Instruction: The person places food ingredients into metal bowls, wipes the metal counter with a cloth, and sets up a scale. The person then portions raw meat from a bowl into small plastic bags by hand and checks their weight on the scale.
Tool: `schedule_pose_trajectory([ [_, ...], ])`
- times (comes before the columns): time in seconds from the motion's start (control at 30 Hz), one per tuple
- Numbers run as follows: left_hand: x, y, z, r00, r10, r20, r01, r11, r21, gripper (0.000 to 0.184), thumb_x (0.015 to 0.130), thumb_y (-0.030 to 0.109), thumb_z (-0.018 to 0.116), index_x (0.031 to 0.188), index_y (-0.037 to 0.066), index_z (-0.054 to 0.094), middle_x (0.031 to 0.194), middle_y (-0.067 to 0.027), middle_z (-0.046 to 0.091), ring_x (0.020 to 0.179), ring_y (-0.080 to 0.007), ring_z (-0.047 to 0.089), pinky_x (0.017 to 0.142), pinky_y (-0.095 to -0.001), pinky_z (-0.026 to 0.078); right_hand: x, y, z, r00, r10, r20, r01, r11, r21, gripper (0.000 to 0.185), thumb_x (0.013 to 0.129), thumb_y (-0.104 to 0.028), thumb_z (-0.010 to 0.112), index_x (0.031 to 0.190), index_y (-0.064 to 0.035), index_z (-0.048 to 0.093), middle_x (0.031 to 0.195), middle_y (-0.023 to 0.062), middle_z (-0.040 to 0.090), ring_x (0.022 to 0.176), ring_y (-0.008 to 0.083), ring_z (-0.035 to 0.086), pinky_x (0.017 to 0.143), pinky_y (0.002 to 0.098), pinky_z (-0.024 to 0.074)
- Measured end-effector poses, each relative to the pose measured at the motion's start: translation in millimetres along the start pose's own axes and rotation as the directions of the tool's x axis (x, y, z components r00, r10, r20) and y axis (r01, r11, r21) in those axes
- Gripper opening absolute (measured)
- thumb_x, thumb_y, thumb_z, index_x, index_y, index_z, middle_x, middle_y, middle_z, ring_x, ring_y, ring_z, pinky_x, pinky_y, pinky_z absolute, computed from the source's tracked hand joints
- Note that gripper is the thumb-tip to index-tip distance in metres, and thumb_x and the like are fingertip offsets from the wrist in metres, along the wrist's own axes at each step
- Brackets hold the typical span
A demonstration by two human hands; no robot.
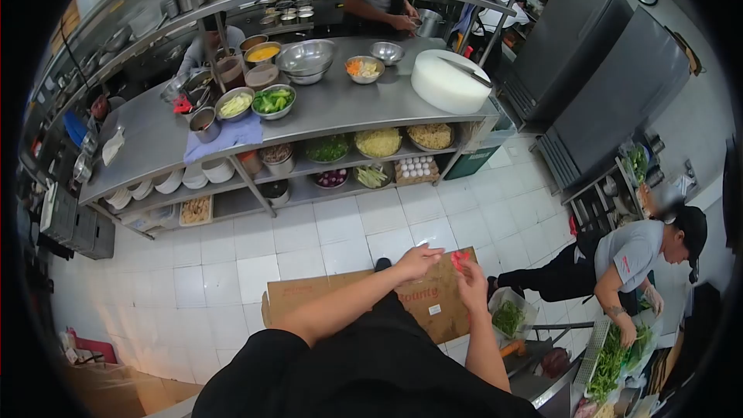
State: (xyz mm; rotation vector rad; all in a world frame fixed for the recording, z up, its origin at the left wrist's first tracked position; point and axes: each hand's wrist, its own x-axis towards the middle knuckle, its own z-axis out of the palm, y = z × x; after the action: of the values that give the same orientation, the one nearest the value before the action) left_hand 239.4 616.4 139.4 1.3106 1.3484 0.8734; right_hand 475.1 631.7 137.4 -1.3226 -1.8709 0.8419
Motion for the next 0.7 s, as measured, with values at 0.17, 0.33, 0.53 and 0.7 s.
schedule_pose_trajectory([
  [0.17, 102, 52, -30, 0.998, -0.005, 0.058, 0.029, 0.911, -0.413, 0.04, 0.104, 0.03, 0.057, 0.139, 0.011, 0.063, 0.157, -0.0255, 0.039, 0.147, -0.0265, 0.038, 0.111, -0.0359, 0.037, 130, -36, 48, 0.994, -0.069, 0.084, 0.047, 0.968, 0.245, 0.019, 0.093, -0.004, 0.063, 0.111, 0.002, 0.066, 0.098, 0.0118, 0.069, 0.086, 0.0189, 0.07, 0.071, 0.031, 0.0556],
  [0.33, 172, 58, -76, 0.987, -0.16, 0.007, 0.155, 0.945, -0.287, 0.08, 0.096, 0.048, 0.066, 0.158, 0.01, 0.032, 0.161, -0.0202, 0.035, 0.149, -0.0323, 0.033, 0.116, -0.0399, 0.033, 236, -17, 27, 0.996, 0.083, -0.022, -0.072, 0.944, 0.322, 0.022, 0.104, -0.016, 0.055, 0.112, 0.0005, 0.068, 0.079, 0.0043, 0.068, 0.066, 0.0098, 0.062, 0.06, 0.025, 0.0496],
  [0.53, 135, -101, -192, 0.916, -0.374, -0.149, 0.39, 0.915, 0.101, 0.072, 0.092, 0.047, 0.069, 0.145, 0.002, 0.051, 0.141, -0.0233, 0.058, 0.13, -0.0339, 0.057, 0.108, -0.0388, 0.045, 458, -45, -107, 0.719, -0.03, -0.695, 0.282, 0.926, 0.252, 0.037, 0.11, -0.027, 0.043, 0.135, -0.0027, 0.055, 0.093, 0.0071, 0.069, 0.065, 0.0081, 0.056, 0.058, 0.0219, 0.0466],
  [0.7, -88, -239, -256, 0.263, -0.732, -0.628, 0.958, 0.274, 0.082, 0.067, 0.083, 0.044, 0.072, 0.129, -0.004, 0.063, 0.128, -0.0272, 0.065, 0.12, -0.0355, 0.064, 0.101, -0.0403, 0.052, 673, -13, -163, 0.807, 0.103, -0.582, -0.043, 0.992, 0.116, 0.057, 0.1, -0.03, 0.058, 0.148, -0.0062, 0.039, 0.118, 0.0146, 0.067, 0.095, 0.0243, 0.066, 0.07, 0.0332, 0.0531],
])
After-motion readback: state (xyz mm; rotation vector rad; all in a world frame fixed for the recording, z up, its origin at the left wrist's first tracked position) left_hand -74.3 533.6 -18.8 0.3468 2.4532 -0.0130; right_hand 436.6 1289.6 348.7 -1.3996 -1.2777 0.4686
